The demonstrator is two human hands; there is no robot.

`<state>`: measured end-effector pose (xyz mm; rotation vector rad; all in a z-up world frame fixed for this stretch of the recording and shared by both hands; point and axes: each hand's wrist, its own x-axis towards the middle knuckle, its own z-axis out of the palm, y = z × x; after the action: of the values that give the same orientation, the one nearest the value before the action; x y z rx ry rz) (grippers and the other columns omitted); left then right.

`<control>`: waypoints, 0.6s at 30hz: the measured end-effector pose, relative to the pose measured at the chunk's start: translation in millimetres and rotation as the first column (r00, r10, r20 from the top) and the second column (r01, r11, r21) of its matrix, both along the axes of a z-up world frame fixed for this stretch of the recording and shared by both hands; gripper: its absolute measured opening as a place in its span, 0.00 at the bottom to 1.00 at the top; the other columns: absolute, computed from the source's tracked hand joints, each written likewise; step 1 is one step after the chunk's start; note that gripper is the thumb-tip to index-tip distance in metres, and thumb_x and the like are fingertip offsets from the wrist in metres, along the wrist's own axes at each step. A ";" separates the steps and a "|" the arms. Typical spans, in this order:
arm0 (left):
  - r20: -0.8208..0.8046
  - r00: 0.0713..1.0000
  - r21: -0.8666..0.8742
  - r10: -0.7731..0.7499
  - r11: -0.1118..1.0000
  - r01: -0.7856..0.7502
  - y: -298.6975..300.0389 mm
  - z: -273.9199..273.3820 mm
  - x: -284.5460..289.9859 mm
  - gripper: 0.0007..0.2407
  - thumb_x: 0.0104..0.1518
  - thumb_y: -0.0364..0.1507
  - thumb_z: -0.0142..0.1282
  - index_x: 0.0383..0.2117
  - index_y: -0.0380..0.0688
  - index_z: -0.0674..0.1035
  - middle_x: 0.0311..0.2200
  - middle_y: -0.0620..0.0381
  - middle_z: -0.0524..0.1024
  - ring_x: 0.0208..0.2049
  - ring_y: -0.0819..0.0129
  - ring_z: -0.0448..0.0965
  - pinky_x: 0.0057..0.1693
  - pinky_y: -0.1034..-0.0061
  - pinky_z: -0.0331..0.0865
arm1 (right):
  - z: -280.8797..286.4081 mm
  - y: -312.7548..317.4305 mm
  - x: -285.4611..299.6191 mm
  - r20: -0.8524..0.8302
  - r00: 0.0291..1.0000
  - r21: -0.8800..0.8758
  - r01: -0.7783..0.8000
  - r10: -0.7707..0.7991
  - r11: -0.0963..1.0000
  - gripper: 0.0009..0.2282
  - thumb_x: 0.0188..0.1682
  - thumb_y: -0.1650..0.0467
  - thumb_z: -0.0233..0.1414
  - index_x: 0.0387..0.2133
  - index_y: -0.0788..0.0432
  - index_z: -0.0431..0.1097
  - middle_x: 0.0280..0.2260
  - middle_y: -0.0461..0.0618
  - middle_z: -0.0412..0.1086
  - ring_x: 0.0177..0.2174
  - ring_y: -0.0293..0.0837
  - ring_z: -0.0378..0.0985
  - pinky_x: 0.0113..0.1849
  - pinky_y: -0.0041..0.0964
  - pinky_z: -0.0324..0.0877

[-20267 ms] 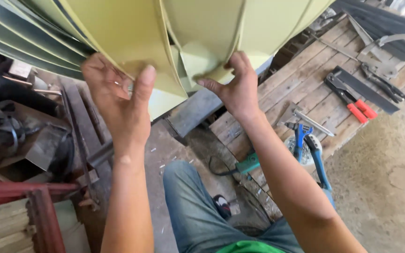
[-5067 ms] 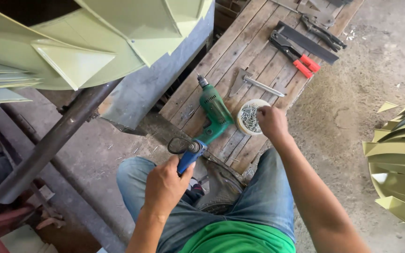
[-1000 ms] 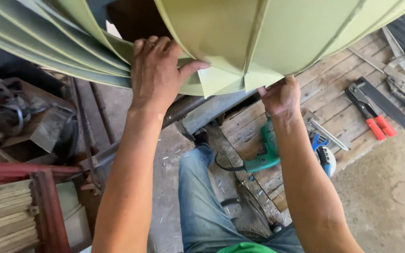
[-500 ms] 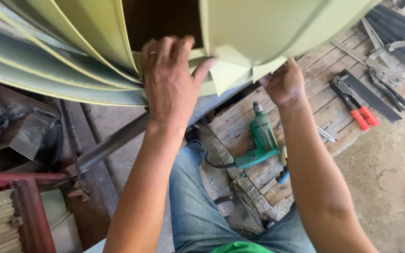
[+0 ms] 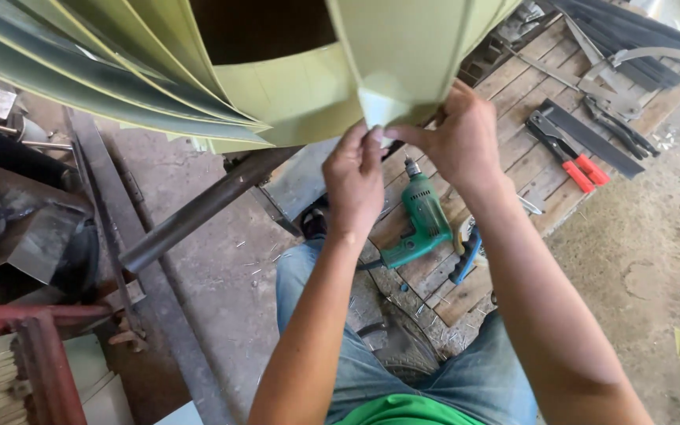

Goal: The person sits on a low stool and fastens rivets along the seam of a large curved sheet-metal ventilator, using a power drill and a hand riveter, taking rivets from a bowl on the bench. They press the panels together by hand, then rotate the assembly and press on its top cap.

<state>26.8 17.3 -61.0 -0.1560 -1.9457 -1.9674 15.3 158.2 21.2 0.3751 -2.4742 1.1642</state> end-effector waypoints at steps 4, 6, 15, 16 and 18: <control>-0.062 0.991 0.155 -0.115 0.980 0.124 -1.2 -25.7 -18.8 0.11 0.72 0.29 0.50 0.56 0.42 0.79 0.41 0.58 0.82 0.40 0.75 0.79 0.48 0.76 0.77 | -1.3 2.2 -8.0 -0.001 0.999 0.078 0.039 -0.039 0.996 0.23 0.31 0.67 0.76 0.39 0.63 0.79 0.38 0.50 0.79 0.25 0.42 0.77 0.30 0.38 0.73; -0.024 0.981 0.230 -0.195 0.954 0.195 -4.6 -32.7 -23.1 0.13 0.72 0.31 0.49 0.58 0.44 0.77 0.40 0.60 0.80 0.39 0.77 0.76 0.48 0.79 0.73 | -17.5 5.0 -21.8 -0.124 0.992 0.071 -0.016 0.025 0.997 0.23 0.33 0.67 0.76 0.40 0.64 0.77 0.38 0.52 0.78 0.34 0.41 0.82 0.37 0.38 0.77; 0.035 0.999 0.305 0.026 0.952 -0.036 -9.2 -91.4 -53.7 0.09 0.65 0.28 0.64 0.41 0.30 0.83 0.35 0.52 0.84 0.37 0.73 0.80 0.49 0.78 0.74 | -62.2 -17.2 -42.1 -0.202 0.955 0.095 0.239 -0.216 0.966 0.26 0.31 0.59 0.76 0.36 0.63 0.78 0.31 0.50 0.72 0.28 0.45 0.71 0.32 0.41 0.70; 0.043 0.999 0.302 0.027 0.953 -0.038 -7.9 -86.4 -56.2 0.09 0.65 0.28 0.64 0.41 0.30 0.83 0.35 0.52 0.84 0.37 0.73 0.80 0.49 0.78 0.74 | -67.3 -19.9 -44.4 -0.194 0.957 0.094 0.238 -0.217 0.967 0.26 0.31 0.59 0.76 0.36 0.63 0.78 0.31 0.50 0.72 0.28 0.45 0.71 0.32 0.41 0.70; 0.079 0.982 0.431 0.170 0.882 -0.188 -1.4 -75.7 -60.0 0.09 0.57 0.26 0.69 0.37 0.32 0.83 0.33 0.51 0.84 0.34 0.73 0.81 0.46 0.78 0.75 | -75.9 -22.1 -47.6 -0.242 0.920 0.089 0.338 -0.308 0.937 0.27 0.31 0.57 0.77 0.33 0.64 0.75 0.29 0.50 0.68 0.30 0.46 0.69 0.33 0.42 0.68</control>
<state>-33.2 15.9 -136.7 0.1777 -1.4260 -2.2301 -32.3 136.1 -54.7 0.1142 -2.3064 0.7832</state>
